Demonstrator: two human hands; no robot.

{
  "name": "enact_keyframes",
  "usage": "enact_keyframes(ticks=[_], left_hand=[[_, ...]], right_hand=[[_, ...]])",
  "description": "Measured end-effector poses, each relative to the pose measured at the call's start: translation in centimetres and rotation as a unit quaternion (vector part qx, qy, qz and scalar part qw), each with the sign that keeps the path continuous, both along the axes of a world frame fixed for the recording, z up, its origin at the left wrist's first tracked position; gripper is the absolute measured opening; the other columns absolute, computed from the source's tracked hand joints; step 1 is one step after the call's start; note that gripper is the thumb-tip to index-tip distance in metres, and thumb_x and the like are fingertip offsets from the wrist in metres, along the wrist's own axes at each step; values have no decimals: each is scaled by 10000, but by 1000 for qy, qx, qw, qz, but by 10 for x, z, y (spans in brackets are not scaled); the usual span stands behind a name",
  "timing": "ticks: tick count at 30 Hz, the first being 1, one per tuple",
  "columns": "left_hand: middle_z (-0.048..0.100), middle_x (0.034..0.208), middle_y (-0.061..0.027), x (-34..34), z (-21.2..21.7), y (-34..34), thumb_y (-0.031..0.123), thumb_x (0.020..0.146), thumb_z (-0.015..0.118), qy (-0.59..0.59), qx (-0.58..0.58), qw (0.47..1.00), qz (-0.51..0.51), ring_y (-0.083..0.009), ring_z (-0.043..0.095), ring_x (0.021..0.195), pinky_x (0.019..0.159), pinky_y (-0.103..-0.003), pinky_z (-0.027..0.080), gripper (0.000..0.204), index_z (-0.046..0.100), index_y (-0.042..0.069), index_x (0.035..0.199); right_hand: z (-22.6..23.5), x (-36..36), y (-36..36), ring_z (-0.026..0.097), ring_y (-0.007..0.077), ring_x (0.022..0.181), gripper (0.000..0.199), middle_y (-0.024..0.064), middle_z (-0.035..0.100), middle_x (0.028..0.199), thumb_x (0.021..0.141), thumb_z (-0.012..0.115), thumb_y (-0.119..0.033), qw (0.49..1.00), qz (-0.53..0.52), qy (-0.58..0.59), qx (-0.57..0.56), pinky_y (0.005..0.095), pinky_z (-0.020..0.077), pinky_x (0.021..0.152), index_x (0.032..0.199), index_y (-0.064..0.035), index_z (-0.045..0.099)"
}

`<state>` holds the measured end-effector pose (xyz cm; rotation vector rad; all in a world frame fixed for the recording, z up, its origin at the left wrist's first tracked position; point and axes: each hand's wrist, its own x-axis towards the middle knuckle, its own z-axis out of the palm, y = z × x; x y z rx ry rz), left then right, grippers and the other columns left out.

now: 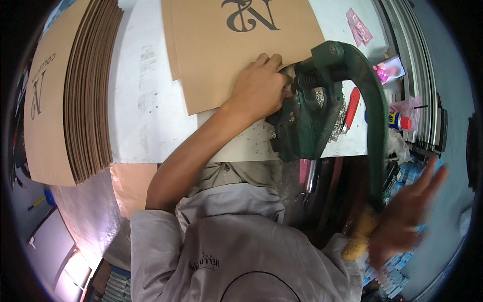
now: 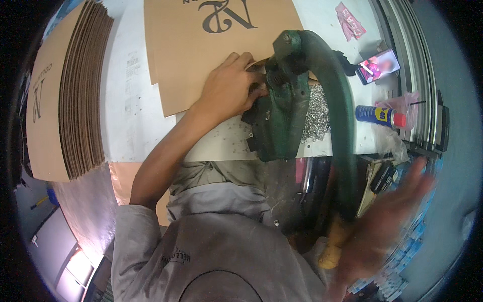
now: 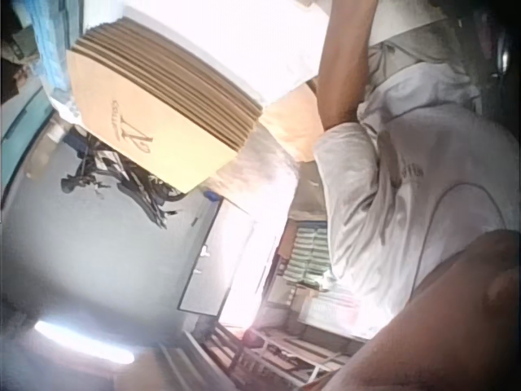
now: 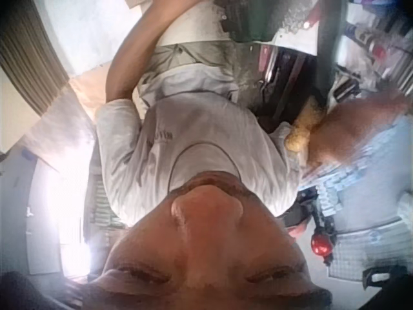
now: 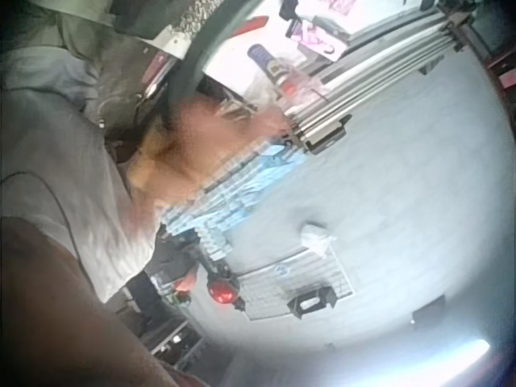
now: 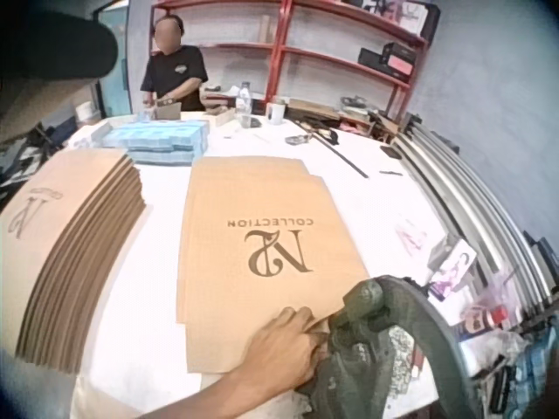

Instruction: The person repeatedly places flat cardboard pieces under a green manual hole puncher, pulls the handle to create holes, and stacks the finished pieces. The person handles the cardboard and the puncher by hand throughout the task.

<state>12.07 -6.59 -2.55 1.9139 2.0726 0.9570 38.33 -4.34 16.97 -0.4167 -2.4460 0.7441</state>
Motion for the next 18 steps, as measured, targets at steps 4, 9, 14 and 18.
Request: enact_keyframes(ticks=[4, 9, 14, 18], left_hand=[[627, 1171, -109, 1, 10, 3, 229, 802, 821, 4, -19, 999, -28, -316, 595, 1137, 931, -432, 543, 317, 779, 115, 1095], [608, 1286, -149, -15, 9, -2, 153, 833, 765, 68, -25, 996, -50, -342, 571, 1217, 986, -431, 536, 367, 744, 114, 1197], [475, 1516, -191, -16, -19, 16, 127, 861, 725, 199, 31, 978, -62, -392, 475, 1383, 1150, -498, 409, 426, 704, 144, 1286], [299, 1655, -223, -25, -8, -32, 211, 884, 742, 181, -21, 983, -16, -452, 326, 1503, 1236, -595, 250, 580, 599, 201, 1446]], right_hand=[[-89, -7, -19, 175, 463, 1567, 718, 25, 401, 1653, 862, 661, -647, 937, 58, -268, 215, 841, -37, 1108, 1446, -231, 618], [-70, -2, 25, 429, 380, 1396, 597, 141, 554, 1466, 932, 648, -485, 993, 22, -44, 109, 604, 218, 1118, 1414, -133, 626], [-103, 3, 92, 720, 272, 986, 331, 207, 709, 1077, 974, 650, -84, 965, -236, -66, -90, 352, 568, 835, 1290, 12, 656], [-213, -4, 114, 654, 404, 1015, 410, 222, 649, 1142, 896, 674, -8, 965, -211, -136, 80, 464, 524, 922, 1305, -22, 667]])
